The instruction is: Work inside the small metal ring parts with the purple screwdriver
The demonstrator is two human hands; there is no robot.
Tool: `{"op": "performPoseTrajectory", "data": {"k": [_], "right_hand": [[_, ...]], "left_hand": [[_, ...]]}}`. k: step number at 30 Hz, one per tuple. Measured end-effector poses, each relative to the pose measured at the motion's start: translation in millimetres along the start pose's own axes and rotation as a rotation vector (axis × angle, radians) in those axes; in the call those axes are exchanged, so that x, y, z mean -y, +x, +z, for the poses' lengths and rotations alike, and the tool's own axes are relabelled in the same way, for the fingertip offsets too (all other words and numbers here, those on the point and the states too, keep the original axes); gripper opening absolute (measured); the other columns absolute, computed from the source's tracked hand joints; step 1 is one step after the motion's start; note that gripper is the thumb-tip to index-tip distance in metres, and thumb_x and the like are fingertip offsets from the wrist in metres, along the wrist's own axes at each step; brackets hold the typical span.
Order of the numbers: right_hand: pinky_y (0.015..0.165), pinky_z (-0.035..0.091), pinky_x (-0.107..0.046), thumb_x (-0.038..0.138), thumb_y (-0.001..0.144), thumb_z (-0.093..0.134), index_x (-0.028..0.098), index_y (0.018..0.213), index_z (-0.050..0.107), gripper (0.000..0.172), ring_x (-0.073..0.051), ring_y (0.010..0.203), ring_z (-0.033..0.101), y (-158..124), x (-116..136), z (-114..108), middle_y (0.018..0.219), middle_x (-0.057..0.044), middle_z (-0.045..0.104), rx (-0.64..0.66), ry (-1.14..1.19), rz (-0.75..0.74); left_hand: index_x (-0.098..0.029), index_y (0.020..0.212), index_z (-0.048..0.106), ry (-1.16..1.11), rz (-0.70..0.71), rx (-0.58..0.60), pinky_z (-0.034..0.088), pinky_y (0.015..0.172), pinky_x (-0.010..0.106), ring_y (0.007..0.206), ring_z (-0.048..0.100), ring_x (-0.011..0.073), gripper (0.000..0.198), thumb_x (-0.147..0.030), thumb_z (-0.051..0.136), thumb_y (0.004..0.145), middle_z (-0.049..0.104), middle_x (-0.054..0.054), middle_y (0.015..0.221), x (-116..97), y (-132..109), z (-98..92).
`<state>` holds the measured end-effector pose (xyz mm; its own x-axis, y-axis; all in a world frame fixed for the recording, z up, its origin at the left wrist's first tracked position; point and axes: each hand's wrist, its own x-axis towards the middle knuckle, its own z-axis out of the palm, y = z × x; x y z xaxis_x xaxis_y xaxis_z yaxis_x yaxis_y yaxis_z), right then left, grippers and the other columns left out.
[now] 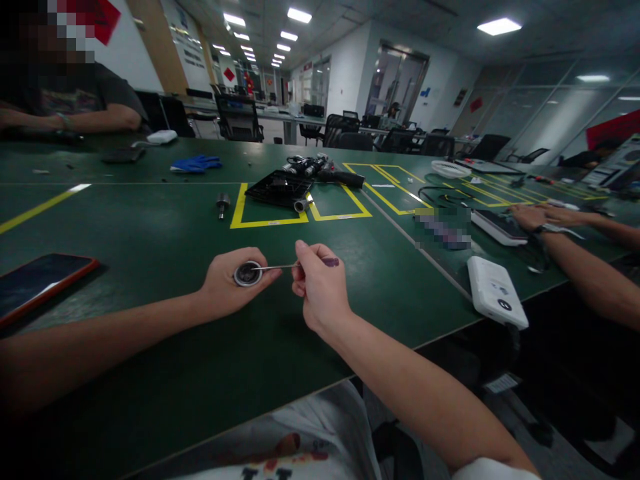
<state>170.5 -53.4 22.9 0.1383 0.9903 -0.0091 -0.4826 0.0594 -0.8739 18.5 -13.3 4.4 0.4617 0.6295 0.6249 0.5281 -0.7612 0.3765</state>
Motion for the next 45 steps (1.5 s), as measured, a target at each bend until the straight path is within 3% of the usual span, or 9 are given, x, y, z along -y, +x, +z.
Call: {"op": "performPoseTrajectory", "data": {"k": [6, 11, 16, 23, 31, 39, 45], "right_hand": [[0.034, 0.024, -0.017, 0.034, 0.077, 0.060, 0.019, 0.060, 0.045, 0.027, -0.004, 0.038, 0.036, -5, 2, 3, 0.045, 0.008, 0.044, 0.111, -0.138, -0.178], [0.041, 0.030, -0.020, 0.033, 0.080, 0.057, 0.019, 0.057, 0.046, 0.029, -0.005, 0.043, 0.038, -9, 8, 6, 0.048, 0.007, 0.044, 0.135, -0.437, -0.432], [0.046, 0.030, -0.021, 0.029, 0.079, 0.057, 0.018, 0.054, 0.044, 0.030, -0.006, 0.047, 0.037, -12, 22, 16, 0.051, 0.006, 0.041, 0.211, -0.656, -0.573], [0.047, 0.030, -0.019, 0.020, 0.069, 0.065, 0.018, 0.059, 0.049, 0.019, -0.006, 0.053, 0.040, -13, 49, 34, 0.056, 0.006, 0.044, 0.425, -0.724, -0.534], [0.047, 0.030, -0.015, 0.020, 0.069, 0.066, 0.017, 0.060, 0.055, 0.015, -0.004, 0.051, 0.044, -19, 64, 49, 0.053, 0.008, 0.042, 0.485, -0.683, -0.531], [0.046, 0.030, -0.016, 0.026, 0.078, 0.059, 0.018, 0.063, 0.055, 0.018, -0.004, 0.050, 0.041, -21, 61, 48, 0.055, 0.007, 0.042, 0.471, -0.773, -0.695], [0.048, 0.036, -0.019, 0.023, 0.079, 0.060, 0.017, 0.064, 0.051, 0.018, -0.005, 0.050, 0.041, -19, 58, 43, 0.057, 0.006, 0.043, 0.584, -0.787, -0.924]], "left_hand": [[-0.016, 0.065, 0.051, -0.028, 0.020, 0.017, 0.037, 0.048, 0.020, 0.053, 0.049, 0.0091, 0.024, -0.035, 0.058, 0.077, 0.054, -0.002, 0.059, 0, 1, -2.3], [-0.015, 0.066, 0.051, -0.040, -0.008, 0.038, 0.038, 0.047, 0.021, 0.053, 0.049, 0.0100, 0.027, -0.039, 0.056, 0.077, 0.054, -0.001, 0.059, -1, 1, -3.2], [-0.014, 0.070, 0.052, -0.115, -0.039, 0.039, 0.042, 0.050, 0.022, 0.054, 0.051, 0.0105, 0.027, -0.040, 0.055, 0.076, 0.057, 0.001, 0.062, -3, 0, -4.2], [-0.015, 0.071, 0.052, -0.349, -0.016, -0.037, 0.043, 0.046, 0.022, 0.053, 0.053, 0.0110, 0.018, -0.032, 0.056, 0.075, 0.057, 0.001, 0.063, -16, 1, -8.6], [-0.016, 0.059, 0.047, -0.415, -0.109, -0.029, 0.037, 0.039, 0.020, 0.045, 0.046, 0.0088, 0.027, -0.035, 0.059, 0.074, 0.051, -0.002, 0.050, -31, -5, -14.5], [-0.016, 0.059, 0.045, -0.657, -0.256, 0.018, 0.038, 0.042, 0.021, 0.047, 0.042, 0.0087, 0.029, -0.035, 0.063, 0.071, 0.048, -0.002, 0.052, -44, -8, -14.4], [-0.016, 0.064, 0.047, -0.750, -0.191, 0.070, 0.037, 0.044, 0.018, 0.048, 0.039, 0.0075, 0.021, -0.029, 0.062, 0.072, 0.043, -0.005, 0.052, -50, -9, -14.4]]}}
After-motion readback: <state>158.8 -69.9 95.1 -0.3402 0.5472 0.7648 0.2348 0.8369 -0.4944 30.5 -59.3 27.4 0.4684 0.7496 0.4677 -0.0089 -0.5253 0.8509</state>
